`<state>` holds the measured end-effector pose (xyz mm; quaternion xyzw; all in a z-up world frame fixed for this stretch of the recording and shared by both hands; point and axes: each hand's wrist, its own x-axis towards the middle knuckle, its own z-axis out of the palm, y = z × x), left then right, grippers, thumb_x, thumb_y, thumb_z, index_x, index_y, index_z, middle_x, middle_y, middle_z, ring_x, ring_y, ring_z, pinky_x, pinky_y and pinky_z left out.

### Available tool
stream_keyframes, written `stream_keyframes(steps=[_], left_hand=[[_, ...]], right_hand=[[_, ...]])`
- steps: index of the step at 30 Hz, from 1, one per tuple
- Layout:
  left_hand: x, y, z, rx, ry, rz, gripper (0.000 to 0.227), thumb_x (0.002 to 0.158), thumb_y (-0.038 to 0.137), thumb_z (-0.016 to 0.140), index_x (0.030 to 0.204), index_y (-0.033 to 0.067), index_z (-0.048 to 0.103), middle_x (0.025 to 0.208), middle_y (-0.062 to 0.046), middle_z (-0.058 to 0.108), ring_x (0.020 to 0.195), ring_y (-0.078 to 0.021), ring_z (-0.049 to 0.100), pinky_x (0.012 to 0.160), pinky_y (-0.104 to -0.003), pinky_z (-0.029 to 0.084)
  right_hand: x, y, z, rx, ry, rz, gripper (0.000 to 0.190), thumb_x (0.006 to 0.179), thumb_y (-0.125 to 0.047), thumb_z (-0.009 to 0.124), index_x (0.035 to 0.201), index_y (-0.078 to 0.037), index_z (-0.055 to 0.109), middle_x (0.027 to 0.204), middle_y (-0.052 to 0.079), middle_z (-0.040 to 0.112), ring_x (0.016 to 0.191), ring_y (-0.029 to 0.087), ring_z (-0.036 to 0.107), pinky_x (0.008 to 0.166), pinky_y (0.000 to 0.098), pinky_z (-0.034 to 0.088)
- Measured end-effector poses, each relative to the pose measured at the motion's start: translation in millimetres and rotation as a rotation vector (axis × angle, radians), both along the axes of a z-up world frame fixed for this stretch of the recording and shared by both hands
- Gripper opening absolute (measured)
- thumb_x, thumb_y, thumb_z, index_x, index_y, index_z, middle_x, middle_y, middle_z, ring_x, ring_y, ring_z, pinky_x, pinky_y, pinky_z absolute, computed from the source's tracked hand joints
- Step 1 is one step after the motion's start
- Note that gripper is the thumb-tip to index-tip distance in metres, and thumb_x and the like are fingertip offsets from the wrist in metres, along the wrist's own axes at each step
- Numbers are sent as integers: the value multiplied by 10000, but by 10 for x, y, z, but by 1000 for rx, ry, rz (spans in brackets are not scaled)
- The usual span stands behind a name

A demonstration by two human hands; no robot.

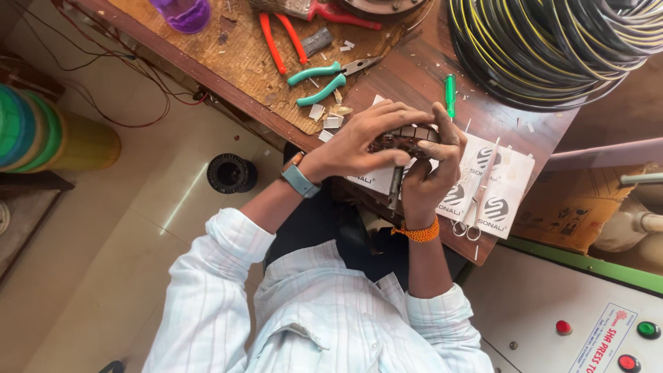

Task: The person assembles a small electrical component by inserting white insulating pieces into slots on a copper-wound rotor. They use scissors to trim the pieces and a screwdriver to press them into place, repeating the process for multiple slots.

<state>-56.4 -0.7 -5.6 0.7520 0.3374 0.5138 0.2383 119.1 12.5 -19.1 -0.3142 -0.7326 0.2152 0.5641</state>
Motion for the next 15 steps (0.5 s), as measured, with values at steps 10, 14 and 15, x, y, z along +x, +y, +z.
stream_keyframes(steps=[10,14,15], left_hand=[[-110,-6,76,-489,-90,-147,505,1013,338,676,1428,59,607,1329,-138,731,1245,-227,701,1076,-356,538],[-86,-28,275,-496,52,-98,478,999,265,663,1417,49,580,1300,-182,710,1199,-295,697,1026,-392,537],[-55,-33,311,-468,109,-73,459,994,240,662,1406,50,589,1279,-200,707,1179,-322,696,1012,-408,536]], right_hand=[[84,-26,-56,77,-67,2,186,1047,105,517,992,-73,511,1410,182,626,1311,335,595,1117,447,524],[56,1,-72,106,-26,14,180,1053,81,533,1013,-91,494,1408,189,619,1277,332,594,1091,436,523],[45,4,-85,105,-15,12,187,1055,78,542,1020,-97,487,1409,185,621,1274,324,594,1079,423,530]])
